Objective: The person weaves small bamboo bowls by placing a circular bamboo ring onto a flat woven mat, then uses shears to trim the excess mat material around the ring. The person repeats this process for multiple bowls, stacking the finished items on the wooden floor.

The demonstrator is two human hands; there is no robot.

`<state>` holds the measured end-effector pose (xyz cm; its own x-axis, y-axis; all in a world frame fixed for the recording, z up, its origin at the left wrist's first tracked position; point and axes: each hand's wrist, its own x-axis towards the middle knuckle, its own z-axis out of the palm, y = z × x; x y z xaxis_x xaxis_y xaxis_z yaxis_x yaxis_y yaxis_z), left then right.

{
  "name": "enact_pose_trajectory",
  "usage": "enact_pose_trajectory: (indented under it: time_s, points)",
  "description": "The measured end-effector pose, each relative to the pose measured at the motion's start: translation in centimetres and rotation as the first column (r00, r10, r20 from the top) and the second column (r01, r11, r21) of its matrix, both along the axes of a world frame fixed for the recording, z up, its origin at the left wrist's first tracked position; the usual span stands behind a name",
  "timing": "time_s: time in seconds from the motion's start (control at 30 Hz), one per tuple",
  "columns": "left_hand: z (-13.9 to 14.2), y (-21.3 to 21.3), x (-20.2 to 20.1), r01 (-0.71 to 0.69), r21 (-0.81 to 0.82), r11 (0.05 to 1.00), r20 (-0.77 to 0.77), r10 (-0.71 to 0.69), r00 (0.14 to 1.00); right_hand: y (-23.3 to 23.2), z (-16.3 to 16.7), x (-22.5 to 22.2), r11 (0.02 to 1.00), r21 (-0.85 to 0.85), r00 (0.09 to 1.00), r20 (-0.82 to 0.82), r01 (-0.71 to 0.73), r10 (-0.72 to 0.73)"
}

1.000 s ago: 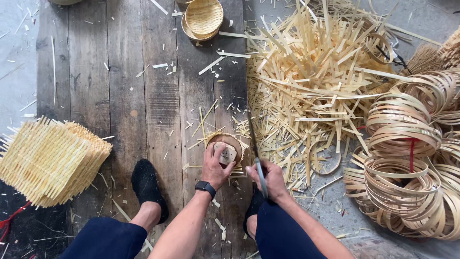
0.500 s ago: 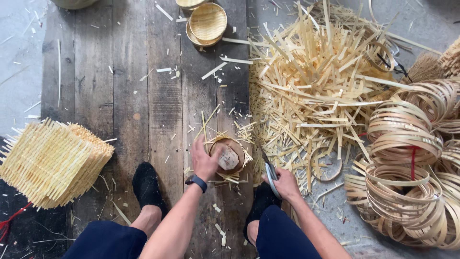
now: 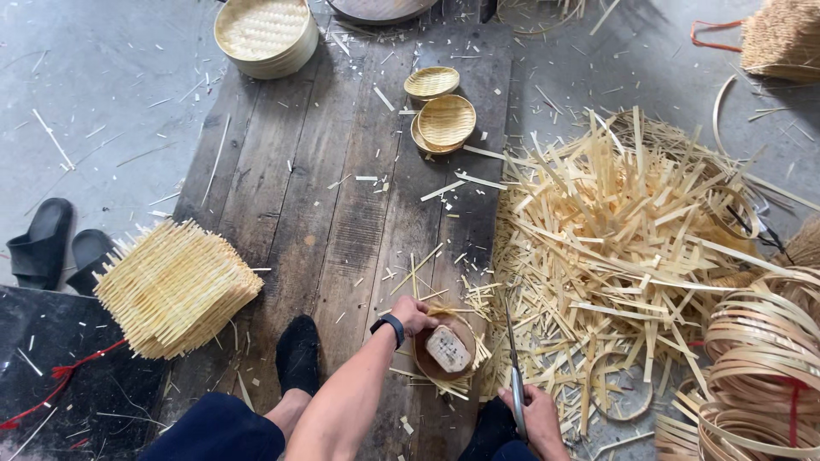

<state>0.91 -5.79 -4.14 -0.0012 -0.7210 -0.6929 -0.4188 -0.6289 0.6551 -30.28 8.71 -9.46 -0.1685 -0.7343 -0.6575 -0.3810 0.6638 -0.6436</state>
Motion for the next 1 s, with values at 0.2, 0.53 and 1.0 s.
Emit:
enact_pose_trajectory:
  time_s: [0.2, 0.53, 1.0]
  points:
    - [0.2, -0.1, -0.5, 0.008, 0.056, 0.998, 0.221, -0.020, 0.975, 0.5, -0.7, -0.5, 0.997, 0.059, 0.994, 0.093, 0.058, -0.064]
    - [0.1, 0.0, -2.2, 0.054, -0.348, 0.936, 0.214, 0.024, 0.977, -0.8, 2.0, -1.0, 0.964, 0.066, 0.910, -0.317, -0.259, 0.267]
    - [2.1, 10.8, -8.4, 0.036, -0.706, 0.708, 0.253, 0.204, 0.946, -5.0, 5.6, -0.4, 0.688, -0.117, 0.509, -0.761, -0.717, 0.402]
